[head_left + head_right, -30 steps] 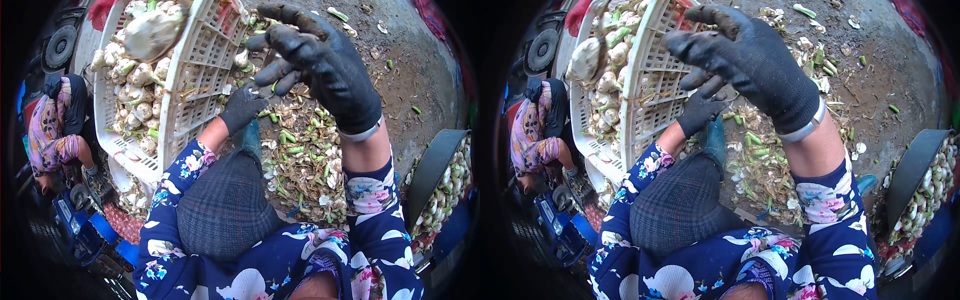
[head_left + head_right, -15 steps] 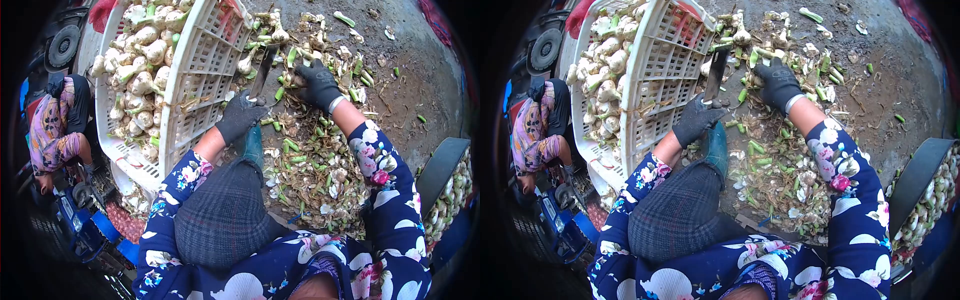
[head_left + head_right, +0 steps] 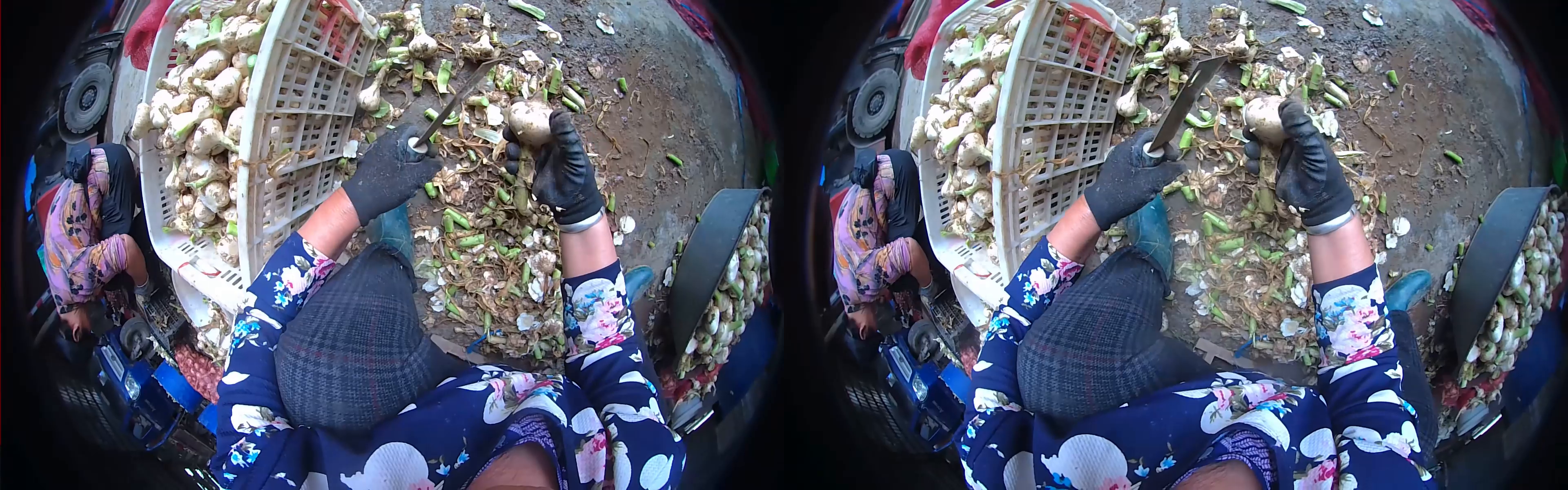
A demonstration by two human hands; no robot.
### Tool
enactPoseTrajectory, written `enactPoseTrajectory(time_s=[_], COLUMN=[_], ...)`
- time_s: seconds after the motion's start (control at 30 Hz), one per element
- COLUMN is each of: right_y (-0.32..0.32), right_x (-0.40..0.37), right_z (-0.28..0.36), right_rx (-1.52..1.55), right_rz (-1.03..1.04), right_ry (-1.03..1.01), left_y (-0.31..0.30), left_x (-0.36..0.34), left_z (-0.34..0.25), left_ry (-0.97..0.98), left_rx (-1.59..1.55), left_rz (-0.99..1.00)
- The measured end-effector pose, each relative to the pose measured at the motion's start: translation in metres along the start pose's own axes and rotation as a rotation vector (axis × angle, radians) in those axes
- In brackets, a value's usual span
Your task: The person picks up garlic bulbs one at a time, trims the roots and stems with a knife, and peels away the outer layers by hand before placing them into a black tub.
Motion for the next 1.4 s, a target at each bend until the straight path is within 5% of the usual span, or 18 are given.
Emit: enactPoseTrajectory(time_s=[0.13,0.23,0.47,0.5,0.57,0.63,0.67,0.73,0.8,0.87,1.0,1.13,1.17,1.2,1.23,1.3,1.33,1.4], right_y=[0.022,0.024,0.004,0.013,0.031,0.056,0.052,0.051,0.029,0.024,0.014,0.001,0.014,0.031,0.059,0.081,0.081,0.130], right_x=[-0.010,-0.015,-0.017,-0.019,-0.022,-0.041,-0.050,-0.046,-0.032,-0.025,-0.017,-0.008,-0.010,-0.016,-0.026,-0.019,-0.016,-0.011], right_z=[0.002,0.005,-0.001,0.011,0.008,0.004,-0.004,-0.003,0.001,0.008,0.014,0.000,0.002,0.003,0.003,0.017,0.020,0.023], right_rx=[-0.171,-0.496,-0.513,-0.922,-0.822,-0.301,-0.392,-0.113,-0.344,-0.402,-0.001,0.089,-0.040,-0.167,0.209,0.112,0.052,-0.148], right_rz=[0.072,0.011,-0.025,0.002,0.051,0.070,0.015,0.027,-0.080,-0.039,0.054,-0.156,-0.131,-0.102,-0.022,0.028,-0.055,0.176], right_ry=[-0.016,-0.027,-0.078,-0.391,-0.243,-0.067,0.035,0.006,-0.074,-0.074,-0.050,0.012,-0.117,-0.240,-0.121,-0.211,-0.233,-0.244], left_y=[0.002,0.004,0.005,0.005,0.007,-0.004,-0.016,-0.017,-0.007,0.005,0.010,0.007,0.004,0.001,0.002,-0.003,-0.007,0.016], left_x=[-0.011,-0.014,-0.022,-0.020,-0.013,0.006,0.008,0.004,-0.007,-0.003,-0.007,-0.008,-0.006,-0.003,0.003,0.001,-0.007,-0.008], left_z=[-0.061,-0.057,-0.067,-0.062,-0.038,0.011,0.040,0.051,0.050,0.052,0.014,-0.014,-0.025,-0.013,0.018,0.063,0.044,0.030], left_ry=[0.554,0.565,0.560,0.559,0.617,0.415,0.208,0.232,0.235,-0.034,-0.044,0.054,0.232,0.219,0.073,-0.110,-0.062,0.748], left_rx=[0.502,0.546,0.565,0.564,0.560,0.633,0.699,0.672,0.632,-0.003,-0.373,-0.330,0.059,0.061,0.058,0.079,0.075,0.950], left_rz=[-0.125,-0.145,-0.109,-0.111,-0.123,-0.159,-0.212,-0.237,-0.228,-0.073,0.018,-0.035,-0.090,-0.098,-0.075,-0.109,-0.143,-0.141])
Point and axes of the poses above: each hand's wrist, its own x-axis towards the middle knuckle, its own y-axis out of the palm, z = x × y, the point moved 6 cm from there along x, towards the middle knuckle, and after that the axes turned 4 degrees about -z, right-handed, at the moved point
